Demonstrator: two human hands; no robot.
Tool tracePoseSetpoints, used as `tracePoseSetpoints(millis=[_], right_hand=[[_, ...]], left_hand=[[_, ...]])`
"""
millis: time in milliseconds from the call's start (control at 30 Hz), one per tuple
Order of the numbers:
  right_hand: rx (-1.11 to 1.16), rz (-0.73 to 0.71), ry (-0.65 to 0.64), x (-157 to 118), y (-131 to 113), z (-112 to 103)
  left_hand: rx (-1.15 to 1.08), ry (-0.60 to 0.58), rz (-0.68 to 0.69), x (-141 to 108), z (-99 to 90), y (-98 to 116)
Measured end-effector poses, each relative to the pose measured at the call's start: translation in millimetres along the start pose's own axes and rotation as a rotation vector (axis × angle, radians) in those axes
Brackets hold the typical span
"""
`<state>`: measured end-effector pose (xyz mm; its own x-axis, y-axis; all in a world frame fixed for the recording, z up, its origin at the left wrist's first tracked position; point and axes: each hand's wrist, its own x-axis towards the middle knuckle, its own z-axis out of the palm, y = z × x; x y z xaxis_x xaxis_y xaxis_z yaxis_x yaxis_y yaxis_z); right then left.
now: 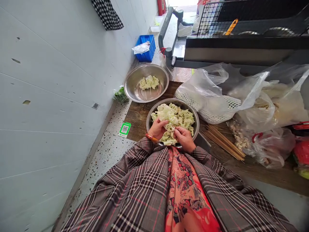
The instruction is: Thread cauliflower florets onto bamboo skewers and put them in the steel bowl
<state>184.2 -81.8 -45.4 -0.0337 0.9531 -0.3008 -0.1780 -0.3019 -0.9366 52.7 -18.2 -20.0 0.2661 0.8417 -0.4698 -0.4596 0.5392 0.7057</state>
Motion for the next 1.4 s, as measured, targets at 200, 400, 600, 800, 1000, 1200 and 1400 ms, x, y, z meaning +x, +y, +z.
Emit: tracePoseSetpoints(millis=[200, 400, 600, 800, 1000, 1200, 1400], right_hand=[[-0.164, -0.15, 0.064, 1.2, -6.0, -1.7], [-0.087, -0.106, 0.108, 1.1, 0.1, -2.5], [-0.142, -0.168, 0.16, 2.9, 0.8, -2.5], [-0.12, -0.154, 0.175, 5.7, 3.6, -7.6], [-0.188, -0.155, 0.175, 2.9, 9.8, -14.1], [-0.258, -0.163, 0.155, -2.2, 7.2, -11.8], [-0.237, -0.16, 0.122, -5.0, 5.5, -13.0]], left_hand=[[-0.015, -0.007, -0.058, 0.0, 8.5, -0.9], [-0.046, 0.016, -0.026, 0.6, 8.7, -3.6], [-0.013, -0.021, -0.024, -0.1, 13.2, -10.0], [0.08, -0.073, -0.049, 2.3, 4.9, -7.4], [0.03, 0.048, 0.035, 6.3, -3.9, 15.5], [0.18, 0.134, 0.105, 14.9, -6.2, 21.2], [0.279, 0.093, 0.15, 13.5, -11.8, 21.3]])
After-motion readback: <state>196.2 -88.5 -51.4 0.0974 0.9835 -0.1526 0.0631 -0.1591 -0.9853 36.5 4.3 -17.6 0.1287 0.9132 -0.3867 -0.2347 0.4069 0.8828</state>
